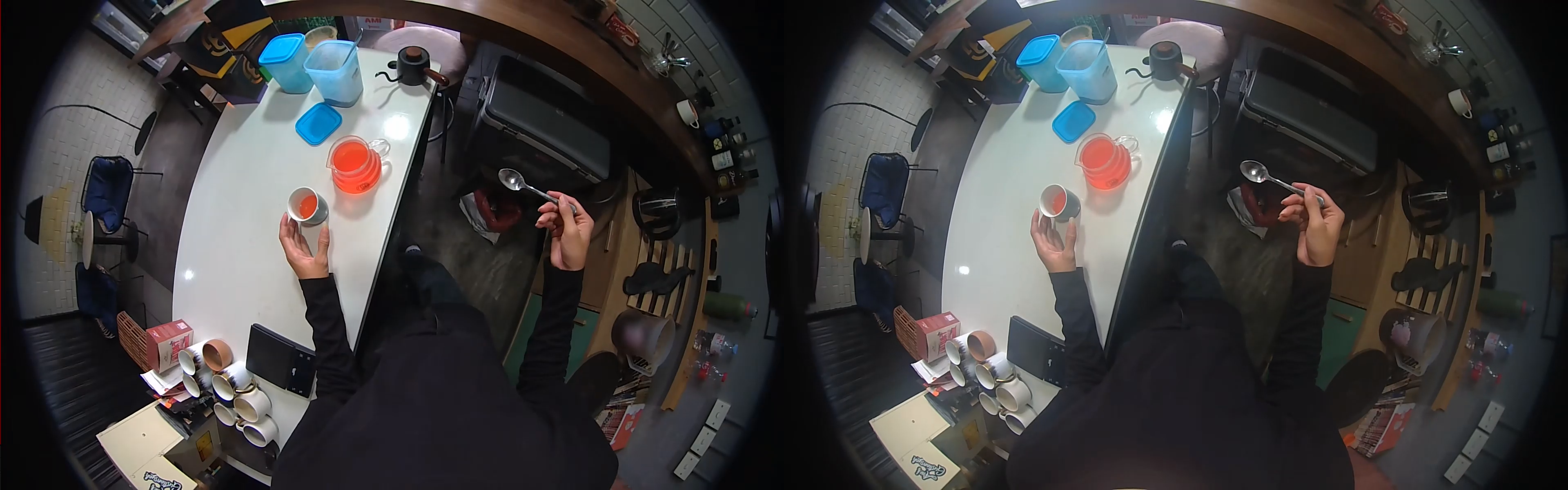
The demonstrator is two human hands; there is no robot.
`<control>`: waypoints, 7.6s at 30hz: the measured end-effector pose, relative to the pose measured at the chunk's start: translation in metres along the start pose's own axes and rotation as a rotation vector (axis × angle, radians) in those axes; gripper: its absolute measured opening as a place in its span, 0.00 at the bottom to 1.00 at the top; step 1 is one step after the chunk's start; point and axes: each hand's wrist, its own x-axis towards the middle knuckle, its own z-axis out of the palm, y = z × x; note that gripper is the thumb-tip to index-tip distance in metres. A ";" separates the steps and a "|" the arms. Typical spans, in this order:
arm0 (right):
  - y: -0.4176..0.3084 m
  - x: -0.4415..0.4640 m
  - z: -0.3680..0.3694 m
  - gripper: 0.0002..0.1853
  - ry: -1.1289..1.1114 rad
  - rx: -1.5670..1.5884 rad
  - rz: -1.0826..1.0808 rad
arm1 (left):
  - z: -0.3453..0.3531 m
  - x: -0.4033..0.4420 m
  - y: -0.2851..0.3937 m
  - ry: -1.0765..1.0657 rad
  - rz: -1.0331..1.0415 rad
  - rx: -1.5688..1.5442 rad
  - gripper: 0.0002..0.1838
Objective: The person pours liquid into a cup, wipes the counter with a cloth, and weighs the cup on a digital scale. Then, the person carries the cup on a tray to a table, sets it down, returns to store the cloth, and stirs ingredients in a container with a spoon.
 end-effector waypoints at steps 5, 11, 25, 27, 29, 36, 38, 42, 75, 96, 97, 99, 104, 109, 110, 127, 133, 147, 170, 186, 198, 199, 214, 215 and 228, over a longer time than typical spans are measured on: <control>-0.009 -0.013 0.026 0.14 -0.092 0.039 -0.023 | 0.002 0.002 0.001 -0.006 -0.008 -0.008 0.49; -0.013 -0.015 0.057 0.14 -0.186 0.060 0.021 | 0.001 0.008 0.008 0.036 -0.062 0.037 0.51; 0.025 0.035 0.167 0.11 -0.453 0.033 0.120 | 0.015 0.036 -0.001 0.055 0.029 0.184 0.49; 0.033 0.048 0.182 0.11 -0.484 0.011 0.123 | 0.017 0.041 0.008 0.047 0.001 0.259 0.46; 0.040 0.060 0.197 0.11 -0.521 -0.021 0.118 | 0.019 0.045 0.009 0.060 0.005 0.336 0.38; 0.062 0.097 0.233 0.10 -0.705 -0.148 0.116 | 0.015 0.048 0.009 0.029 -0.024 0.329 0.39; 0.062 0.103 0.241 0.09 -0.756 -0.235 0.072 | 0.015 0.047 0.009 0.050 -0.042 0.348 0.39; 0.067 0.113 0.249 0.08 -0.820 -0.372 -0.007 | 0.015 0.049 0.012 0.046 -0.114 0.341 0.39; 0.094 0.129 0.265 0.05 -0.897 -0.647 -0.316 | 0.015 0.043 0.015 0.154 -0.086 0.334 0.42; 0.098 0.128 0.261 0.06 -0.886 -0.641 -0.320 | -0.017 0.042 0.010 0.270 -0.031 0.309 0.41; 0.098 0.128 0.261 0.07 -0.892 -0.641 -0.322 | -0.016 0.044 0.011 0.275 -0.035 0.287 0.40; 0.098 0.128 0.262 0.07 -0.898 -0.639 -0.325 | -0.016 0.047 0.011 0.281 -0.037 0.266 0.40; 0.096 0.130 0.262 0.08 -0.885 -0.587 -0.351 | -0.018 0.053 0.008 0.281 -0.019 0.307 0.41; 0.089 0.134 0.262 0.08 -0.855 -0.601 -0.361 | -0.025 0.055 0.003 0.249 -0.054 0.296 0.44; 0.088 0.135 0.261 0.08 -0.837 -0.613 -0.372 | -0.026 0.054 0.002 0.220 -0.102 0.281 0.46; 0.067 0.087 0.148 0.05 -0.300 -0.130 0.128 | -0.017 0.027 0.090 0.374 0.201 -0.120 0.13; 0.059 0.023 0.049 0.06 -0.001 -0.102 0.124 | 0.075 -0.005 0.106 -0.297 -0.024 -0.318 0.09; 0.055 -0.097 -0.265 0.13 0.788 0.133 -0.035 | 0.323 -0.166 0.083 -1.341 -0.341 -0.411 0.11; 0.153 -0.025 -0.583 0.13 1.370 0.154 0.389 | 0.465 -0.317 0.056 -1.197 -0.601 -0.230 0.13; -0.049 -0.010 -0.231 0.17 -0.268 0.163 0.194 | 0.368 -0.251 0.114 -1.236 -0.023 0.009 0.43; 0.027 -0.005 0.022 0.17 -1.031 0.315 0.522 | 0.163 -0.173 0.106 -0.131 0.130 0.488 0.23; 0.030 -0.009 0.040 0.19 -1.068 0.310 0.536 | 0.150 -0.171 0.107 -0.017 0.104 0.505 0.22; 0.157 -0.047 0.208 0.33 -1.362 -0.600 -0.268 | 0.020 -0.095 0.024 0.321 -0.210 0.789 0.14; 0.164 -0.047 0.214 0.33 -1.428 -0.783 -0.322 | 0.018 -0.088 0.018 0.348 -0.178 0.818 0.14; 0.196 -0.038 0.268 0.34 -1.231 -1.137 -0.693 | 0.007 -0.029 -0.006 0.361 -0.282 0.810 0.09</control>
